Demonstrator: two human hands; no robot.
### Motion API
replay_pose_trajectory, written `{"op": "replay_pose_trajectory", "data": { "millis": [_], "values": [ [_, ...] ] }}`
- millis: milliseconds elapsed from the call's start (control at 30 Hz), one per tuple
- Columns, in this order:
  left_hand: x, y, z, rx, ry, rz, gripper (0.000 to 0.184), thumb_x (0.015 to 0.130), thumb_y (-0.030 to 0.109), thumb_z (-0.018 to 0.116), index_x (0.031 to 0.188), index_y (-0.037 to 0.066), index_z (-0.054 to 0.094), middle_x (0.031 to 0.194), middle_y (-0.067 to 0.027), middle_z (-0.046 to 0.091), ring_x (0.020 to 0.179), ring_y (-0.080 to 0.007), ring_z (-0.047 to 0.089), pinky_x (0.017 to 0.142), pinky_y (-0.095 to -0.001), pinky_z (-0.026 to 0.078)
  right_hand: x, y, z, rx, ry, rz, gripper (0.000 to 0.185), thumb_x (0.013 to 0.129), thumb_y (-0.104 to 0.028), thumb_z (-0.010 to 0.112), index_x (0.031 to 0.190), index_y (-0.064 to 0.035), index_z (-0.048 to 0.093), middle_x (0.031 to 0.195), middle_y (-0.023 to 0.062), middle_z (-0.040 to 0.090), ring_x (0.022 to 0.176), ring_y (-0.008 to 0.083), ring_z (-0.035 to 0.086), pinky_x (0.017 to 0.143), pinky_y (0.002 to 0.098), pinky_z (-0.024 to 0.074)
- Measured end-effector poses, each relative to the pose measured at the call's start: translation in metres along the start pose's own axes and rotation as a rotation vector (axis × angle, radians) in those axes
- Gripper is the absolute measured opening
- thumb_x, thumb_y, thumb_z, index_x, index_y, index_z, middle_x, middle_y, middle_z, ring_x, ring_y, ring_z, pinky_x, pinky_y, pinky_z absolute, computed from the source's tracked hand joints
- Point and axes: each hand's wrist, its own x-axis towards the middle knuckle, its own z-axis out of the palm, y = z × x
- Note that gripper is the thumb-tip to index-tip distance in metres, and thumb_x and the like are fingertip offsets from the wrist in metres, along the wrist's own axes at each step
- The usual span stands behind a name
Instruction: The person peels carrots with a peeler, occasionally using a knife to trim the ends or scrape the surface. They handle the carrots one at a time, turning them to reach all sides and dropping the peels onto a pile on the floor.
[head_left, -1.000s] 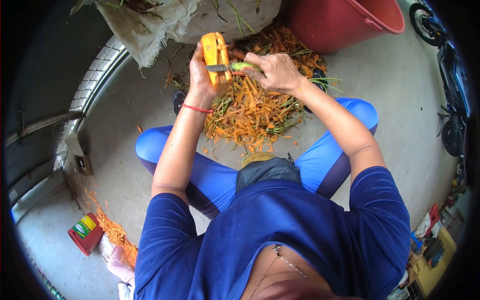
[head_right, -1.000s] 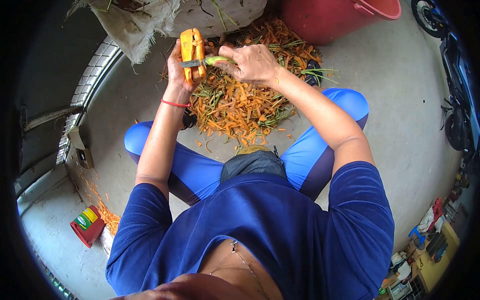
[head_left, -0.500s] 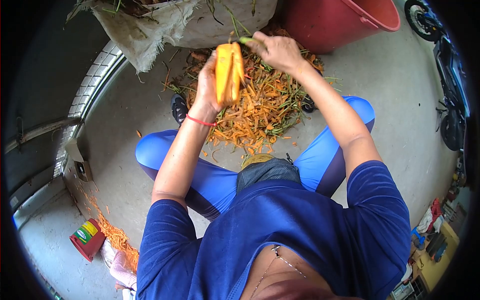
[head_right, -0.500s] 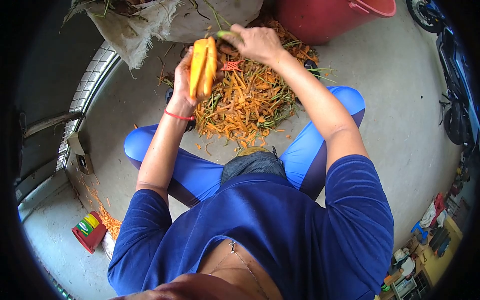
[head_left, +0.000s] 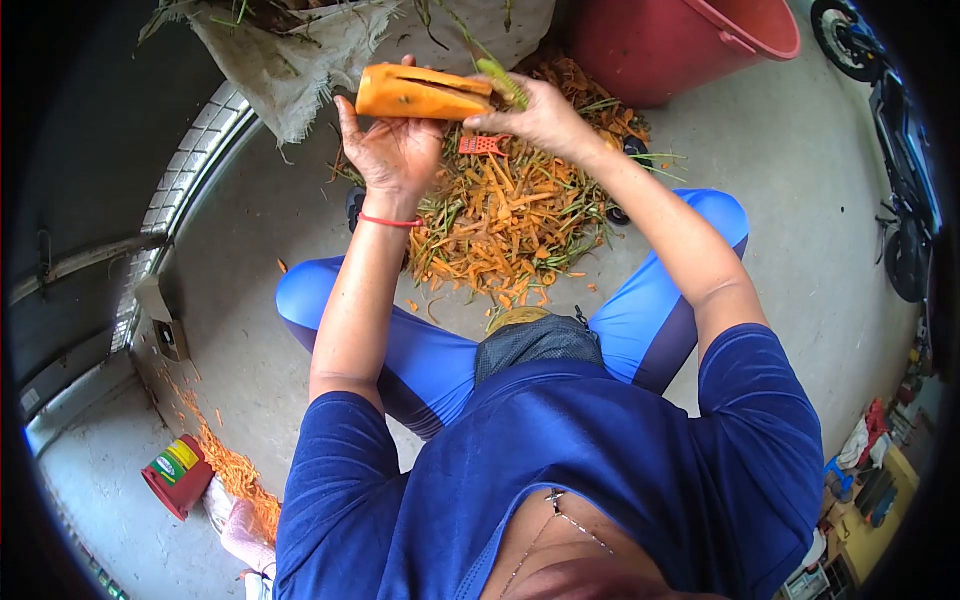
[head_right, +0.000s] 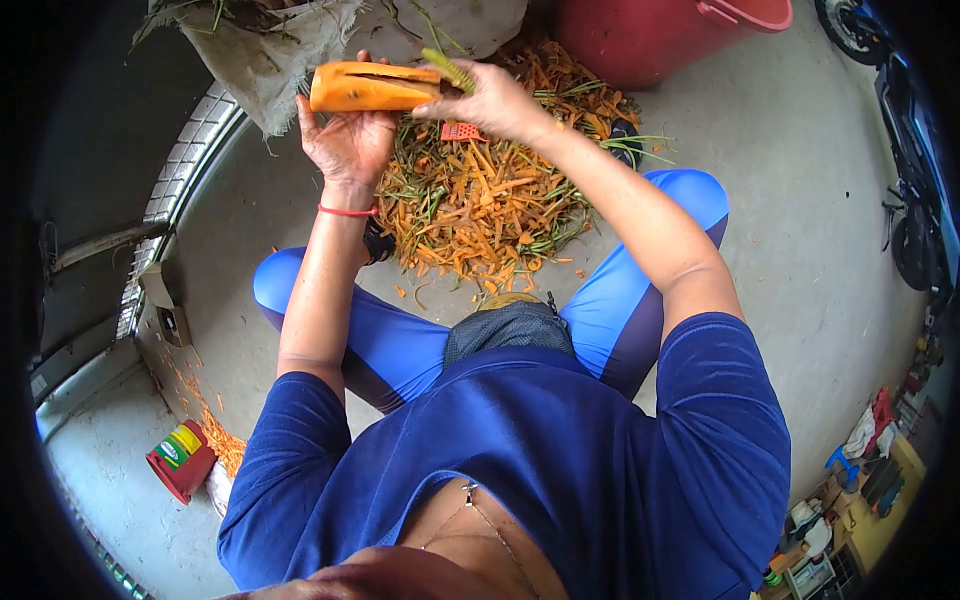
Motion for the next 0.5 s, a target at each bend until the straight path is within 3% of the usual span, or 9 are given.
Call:
{"op": "replay_pose_trajectory", "data": {
  "millis": [67, 100, 167, 233, 300, 333, 433, 500],
  "values": [
    [-0.004, 0.005, 0.006, 0.059, -0.057, -0.146, 0.064, 0.086, 0.055, 0.049, 0.122, 0.002, 0.050, 0.135, -0.0169, 0.045, 0.126, -0.0301, 0.040, 0.106, -0.0532, 0.027, 0.007, -0.008, -0.024, 0.118, -0.058, -0.070, 0.052, 0.078, -0.014, 0.074, 0.125, -0.0078, 0.055, 0.117, 0.0005, 0.061, 0.104, 0.0099, 0.057, 0.094, 0.0272, 0.0455],
    [-0.004, 0.006, 0.009, 0.170, -0.112, -0.225, 0.061, 0.087, 0.049, 0.051, 0.123, 0.000, 0.049, 0.132, -0.0184, 0.047, 0.124, -0.0315, 0.043, 0.104, -0.0528, 0.032, 0.012, -0.002, -0.038, 0.170, -0.112, -0.135, 0.049, 0.079, -0.009, 0.071, 0.125, -0.0087, 0.055, 0.120, 0.0005, 0.059, 0.107, 0.0097, 0.055, 0.096, 0.0269, 0.0448],
    [-0.009, 0.004, 0.009, 0.301, -0.066, -0.316, 0.057, 0.088, 0.041, 0.053, 0.124, -0.002, 0.048, 0.128, -0.0204, 0.049, 0.119, -0.0328, 0.048, 0.097, -0.0496, 0.043, 0.012, -0.005, -0.057, 0.222, -0.180, -0.073, 0.050, 0.079, -0.006, 0.070, 0.126, -0.0093, 0.054, 0.122, 0.0003, 0.058, 0.109, 0.0097, 0.054, 0.096, 0.0270, 0.0444],
    [-0.009, 0.006, -0.001, 0.365, -0.022, -0.420, 0.051, 0.086, 0.030, 0.056, 0.124, -0.003, 0.047, 0.119, -0.0205, 0.055, 0.105, -0.0310, 0.059, 0.078, -0.0381, 0.055, 0.009, -0.008, -0.059, 0.187, -0.191, -0.044, 0.052, 0.079, -0.004, 0.070, 0.128, -0.0093, 0.053, 0.123, 0.0004, 0.058, 0.110, 0.0098, 0.054, 0.097, 0.0275, 0.0437],
    [-0.009, 0.008, -0.007, 0.490, -0.059, -0.523, 0.048, 0.086, 0.029, 0.057, 0.123, -0.001, 0.048, 0.116, -0.0188, 0.057, 0.102, -0.0293, 0.061, 0.068, -0.0309, 0.053, 0.007, -0.013, -0.053, 0.192, -0.204, -0.066, 0.052, 0.079, -0.003, 0.069, 0.128, -0.0096, 0.053, 0.123, 0.0003, 0.058, 0.110, 0.0099, 0.054, 0.098, 0.0275, 0.0433],
    [-0.012, 0.005, -0.006, 0.517, -0.035, -0.502, 0.046, 0.087, 0.031, 0.058, 0.122, 0.002, 0.048, 0.112, -0.0154, 0.059, 0.096, -0.0239, 0.062, 0.060, -0.0259, 0.048, 0.008, -0.010, -0.048, 0.148, -0.177, -0.148, 0.049, 0.082, -0.017, 0.070, 0.128, -0.0086, 0.053, 0.121, 0.0015, 0.059, 0.105, 0.0103, 0.057, 0.091, 0.0275, 0.0466],
    [-0.008, -0.001, -0.009, 0.609, -0.073, -0.360, 0.051, 0.088, 0.031, 0.059, 0.126, 0.001, 0.045, 0.111, -0.0140, 0.058, 0.092, -0.0210, 0.062, 0.057, -0.0239, 0.051, 0.002, -0.012, -0.046, -0.311, 0.168, 0.008, 0.055, 0.085, -0.043, 0.063, 0.125, -0.0054, 0.054, 0.107, 0.0091, 0.064, 0.092, 0.0146, 0.063, 0.082, 0.0307, 0.0496],
    [-0.007, -0.002, -0.008, 0.673, -0.077, -0.254, 0.049, 0.086, 0.032, 0.063, 0.123, 0.003, 0.048, 0.107, -0.0085, 0.059, 0.087, -0.0159, 0.061, 0.056, -0.0219, 0.049, -0.006, -0.015, -0.045, -0.360, 0.150, 0.062, 0.059, 0.088, -0.052, 0.050, 0.121, -0.0035, 0.055, 0.089, 0.0126, 0.063, 0.082, 0.0192, 0.064, 0.077, 0.0338, 0.0497]
  ]
}}
